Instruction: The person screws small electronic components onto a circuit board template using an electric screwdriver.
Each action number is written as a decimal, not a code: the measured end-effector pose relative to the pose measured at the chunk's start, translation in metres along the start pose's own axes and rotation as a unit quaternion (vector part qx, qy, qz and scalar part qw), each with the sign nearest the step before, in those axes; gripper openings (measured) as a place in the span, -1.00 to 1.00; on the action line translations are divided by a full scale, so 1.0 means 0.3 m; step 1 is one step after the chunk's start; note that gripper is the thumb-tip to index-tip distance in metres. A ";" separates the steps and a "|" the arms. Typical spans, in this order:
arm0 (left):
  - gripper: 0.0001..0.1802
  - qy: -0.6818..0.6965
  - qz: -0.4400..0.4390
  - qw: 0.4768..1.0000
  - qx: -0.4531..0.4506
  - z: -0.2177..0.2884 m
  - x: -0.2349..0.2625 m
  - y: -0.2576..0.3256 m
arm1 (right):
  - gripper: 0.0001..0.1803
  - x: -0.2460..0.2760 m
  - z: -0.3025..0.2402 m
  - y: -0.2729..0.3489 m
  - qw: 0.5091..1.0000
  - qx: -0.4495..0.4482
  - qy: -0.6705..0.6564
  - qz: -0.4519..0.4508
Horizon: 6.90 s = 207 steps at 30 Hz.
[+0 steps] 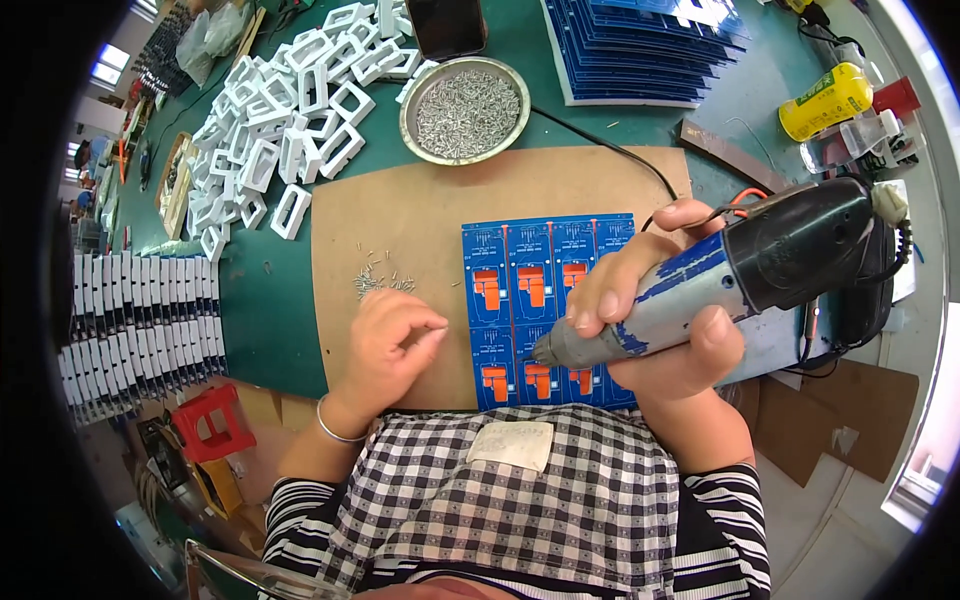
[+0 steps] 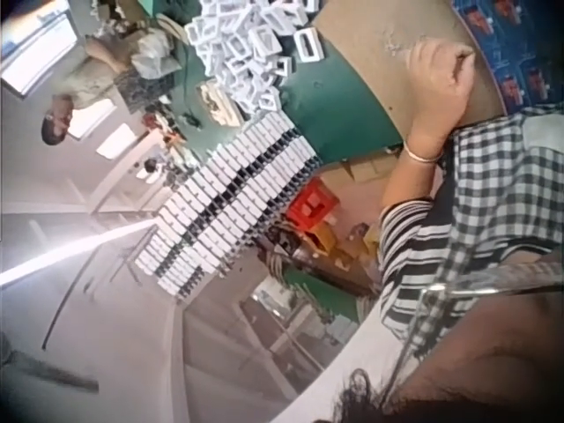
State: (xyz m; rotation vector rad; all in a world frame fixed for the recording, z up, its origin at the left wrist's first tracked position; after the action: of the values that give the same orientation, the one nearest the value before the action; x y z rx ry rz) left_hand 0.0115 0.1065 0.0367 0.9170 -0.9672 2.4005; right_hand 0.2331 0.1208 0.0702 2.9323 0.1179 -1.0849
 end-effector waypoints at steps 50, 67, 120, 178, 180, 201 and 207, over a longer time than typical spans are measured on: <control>-0.87 0.504 0.088 0.794 0.329 -0.122 -0.153 0.176 | -0.29 0.030 0.000 0.002 1.000 0.006 -0.019 0.008; -0.86 0.362 0.039 0.888 0.280 -0.108 -0.128 0.152 | -0.30 0.026 -0.005 0.005 1.000 0.015 -0.022 0.016; -0.78 0.004 -0.069 0.997 -0.016 -0.033 -0.107 -0.055 | -0.30 -0.271 0.112 -0.023 0.956 -0.016 0.249 -0.153; -0.79 -0.120 -0.194 0.962 -0.151 0.108 -0.206 -0.157 | -0.24 -0.084 -0.027 0.064 0.969 0.077 0.149 -0.182; -0.78 -0.030 -0.170 0.980 -0.102 0.069 -0.195 -0.146 | -0.25 -0.097 -0.017 0.058 0.969 0.069 0.145 -0.189; -0.84 -0.080 -0.075 0.993 -0.042 -0.091 0.010 -0.094 | -0.39 -0.207 0.048 0.007 0.949 -0.013 0.291 -0.121; -0.86 -0.107 -0.065 0.991 -0.051 -0.093 0.006 -0.072 | -0.45 -0.289 0.088 0.008 0.863 -0.052 0.483 -0.139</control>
State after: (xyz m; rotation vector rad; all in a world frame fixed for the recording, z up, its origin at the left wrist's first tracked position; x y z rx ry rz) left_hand 0.0104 0.1417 0.0327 1.1782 -1.0603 2.1562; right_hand 0.1505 0.1118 0.1066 3.0740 0.5821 0.4890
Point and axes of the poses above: each hand's wrist, its own y-axis away from the middle knuckle, its own x-axis out of the back of the hand, z = x × y, the point moved 10 cm from there along -y, towards the middle knuckle, and after that the axes turned 15 degrees about -x, right-handed, at the moved point
